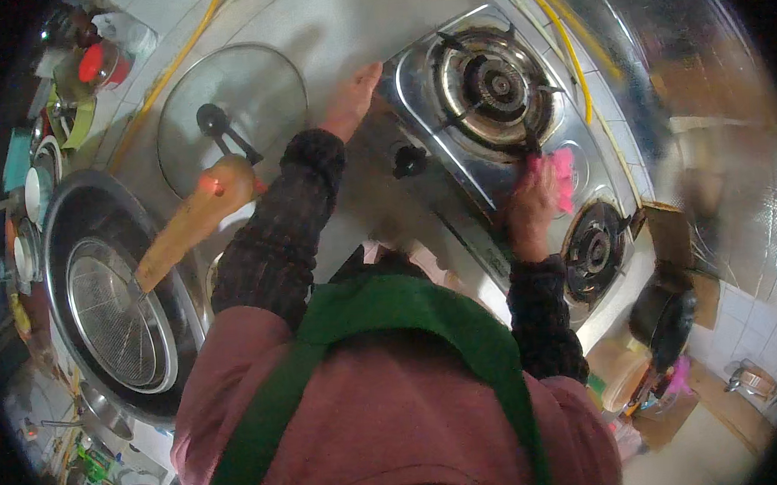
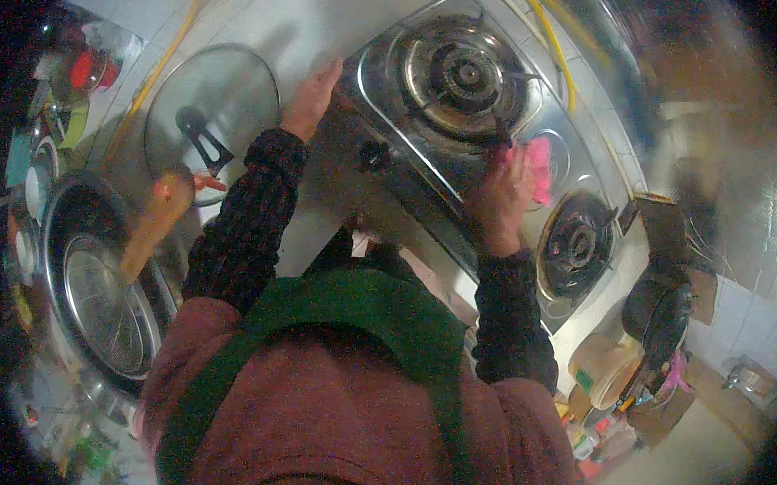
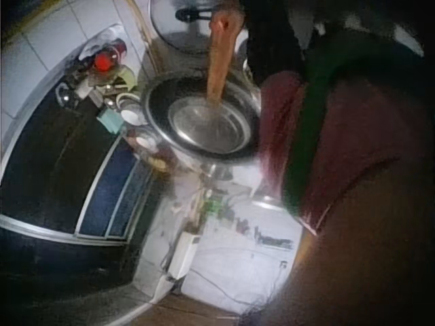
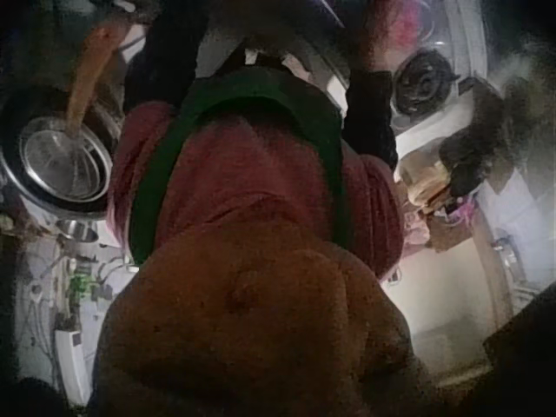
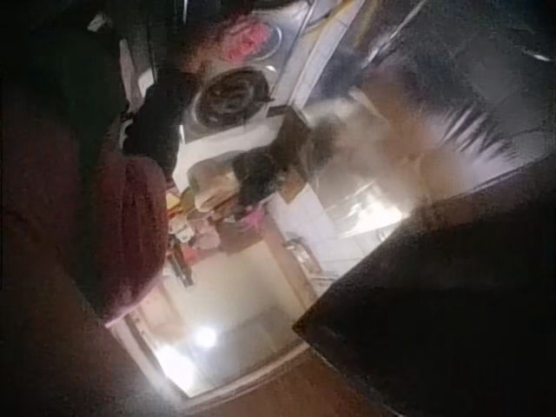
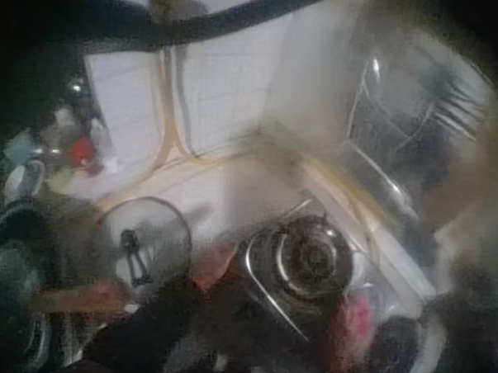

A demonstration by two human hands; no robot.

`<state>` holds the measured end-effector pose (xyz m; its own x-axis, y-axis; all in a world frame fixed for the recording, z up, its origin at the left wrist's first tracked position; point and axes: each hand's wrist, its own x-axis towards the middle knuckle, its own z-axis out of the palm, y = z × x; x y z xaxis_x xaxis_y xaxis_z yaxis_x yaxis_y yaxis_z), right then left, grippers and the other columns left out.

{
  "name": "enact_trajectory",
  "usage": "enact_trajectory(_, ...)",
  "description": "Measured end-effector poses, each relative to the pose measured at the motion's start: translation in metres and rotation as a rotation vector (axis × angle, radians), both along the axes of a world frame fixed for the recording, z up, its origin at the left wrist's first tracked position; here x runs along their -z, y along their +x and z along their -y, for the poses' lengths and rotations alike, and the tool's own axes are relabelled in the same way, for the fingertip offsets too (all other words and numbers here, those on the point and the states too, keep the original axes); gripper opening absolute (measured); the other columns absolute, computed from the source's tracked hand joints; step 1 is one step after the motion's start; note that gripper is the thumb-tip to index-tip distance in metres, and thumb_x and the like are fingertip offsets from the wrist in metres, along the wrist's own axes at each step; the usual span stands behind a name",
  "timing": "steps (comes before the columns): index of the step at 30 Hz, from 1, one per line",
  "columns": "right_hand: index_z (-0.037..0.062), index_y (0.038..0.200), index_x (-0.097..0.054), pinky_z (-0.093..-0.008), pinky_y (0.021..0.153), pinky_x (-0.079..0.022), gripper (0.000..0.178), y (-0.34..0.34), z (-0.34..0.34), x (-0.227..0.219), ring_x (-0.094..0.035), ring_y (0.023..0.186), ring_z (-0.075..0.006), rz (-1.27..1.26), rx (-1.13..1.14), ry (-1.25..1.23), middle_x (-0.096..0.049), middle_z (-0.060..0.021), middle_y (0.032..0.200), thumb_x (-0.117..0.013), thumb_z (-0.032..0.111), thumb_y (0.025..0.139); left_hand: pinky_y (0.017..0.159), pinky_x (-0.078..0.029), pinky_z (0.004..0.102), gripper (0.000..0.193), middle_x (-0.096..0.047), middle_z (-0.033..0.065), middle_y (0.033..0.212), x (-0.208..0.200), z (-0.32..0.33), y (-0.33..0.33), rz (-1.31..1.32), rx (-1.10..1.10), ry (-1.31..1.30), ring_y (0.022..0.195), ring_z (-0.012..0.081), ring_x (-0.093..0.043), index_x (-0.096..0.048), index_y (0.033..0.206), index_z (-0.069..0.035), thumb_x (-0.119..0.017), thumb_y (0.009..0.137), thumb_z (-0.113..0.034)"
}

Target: The person cleans a gas stove top and a frying pan in a kitchen. They wipe the stove surface with a cloth, then wash the pan in the sink using a scrubber and rinse it under running water. The person also cleans the sink drain area and wipes the sink basin.

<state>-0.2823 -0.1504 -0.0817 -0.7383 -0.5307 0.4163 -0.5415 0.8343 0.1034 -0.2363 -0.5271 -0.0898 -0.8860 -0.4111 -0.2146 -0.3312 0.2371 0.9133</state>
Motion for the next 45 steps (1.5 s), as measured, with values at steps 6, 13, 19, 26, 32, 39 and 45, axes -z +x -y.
enact_trajectory(6,0.0034,0.121,-0.053,-0.0367,0.09,-0.044,0.031,0.017,-0.01,-0.025,-0.057,0.099,-0.0287,0.9,0.236,-1.139,-0.059,-0.0134,0.103,-0.052,0.01,0.091,0.076,-0.046,0.0397,0.054,-0.065,0.017,0.08,0.011,-0.01,-0.002,-0.274,-0.148,0.068,0.08,0.0329,-0.062,-0.064,0.102,-0.001,-0.044,0.096,-0.05)
enact_trajectory(13,-0.0019,0.128,-0.047,-0.0452,0.088,-0.044,0.044,0.063,0.075,-0.001,-0.053,0.11,-0.0404,0.208,-0.043,-0.074,-0.051,-0.0258,0.125,-0.052,0.019,0.089,0.07,-0.045,0.0412,0.055,-0.062,0.0165,0.074,0.017,-0.009,-0.005,-0.182,-0.126,0.02,0.071,0.0319,-0.057,-0.063,0.092,0.001,-0.047,0.094,-0.052)
enact_trajectory(19,-0.0021,0.124,-0.05,-0.0431,0.078,-0.048,0.048,0.062,0.149,-0.01,-0.059,0.092,-0.037,0.232,-0.113,-0.133,-0.055,-0.0217,0.12,-0.058,0.02,0.082,0.085,-0.046,0.0379,0.055,-0.068,0.0191,0.1,0.028,-0.006,-0.013,-0.079,-0.082,-0.019,0.096,0.0299,-0.064,-0.066,0.109,-0.003,-0.048,0.093,-0.052)
enact_trajectory(26,0.001,0.123,-0.052,-0.0442,0.082,-0.046,0.045,0.084,0.084,-0.043,-0.058,0.097,-0.0379,0.208,-0.243,-0.138,-0.054,-0.0228,0.122,-0.057,0.015,0.081,0.086,-0.045,0.039,0.06,-0.068,0.0186,0.1,0.016,-0.002,-0.007,-0.057,-0.032,0.023,0.097,0.03,-0.063,-0.067,0.108,-0.003,-0.044,0.093,-0.056)
enact_trajectory(32,-0.0019,0.126,-0.047,-0.0437,0.075,-0.045,0.047,0.079,0.129,-0.009,-0.057,0.09,-0.0362,0.225,-0.163,-0.109,-0.052,-0.0214,0.126,-0.05,0.009,0.081,0.077,-0.045,0.0395,0.057,-0.062,0.0165,0.079,0.009,-0.008,-0.002,-0.153,-0.047,0.01,0.079,0.0291,-0.06,-0.064,0.095,0.0,-0.044,0.095,-0.053)
enact_trajectory(39,0.0016,0.131,-0.046,-0.0513,0.082,-0.042,0.049,0.059,0.216,-0.011,-0.055,0.095,-0.0408,0.317,-0.095,-0.255,-0.052,-0.0205,0.127,-0.05,0.012,0.083,0.095,-0.041,0.0353,0.067,-0.062,0.0181,0.114,0.017,0.009,-0.004,-0.156,0.098,0.119,0.111,0.0247,-0.056,-0.053,0.127,-0.002,-0.033,0.096,-0.058)
enact_trajectory(45,0.0025,0.133,-0.044,-0.0456,0.095,-0.035,0.052,0.052,0.263,0.001,-0.049,0.108,-0.0347,0.213,-0.289,-0.169,-0.046,-0.0176,0.134,-0.046,0.011,0.082,0.112,-0.024,0.0333,0.073,-0.034,0.0148,0.148,0.008,0.013,0.019,-0.279,0.06,0.365,0.137,0.0239,-0.031,-0.028,0.145,-0.002,-0.015,0.099,-0.056)
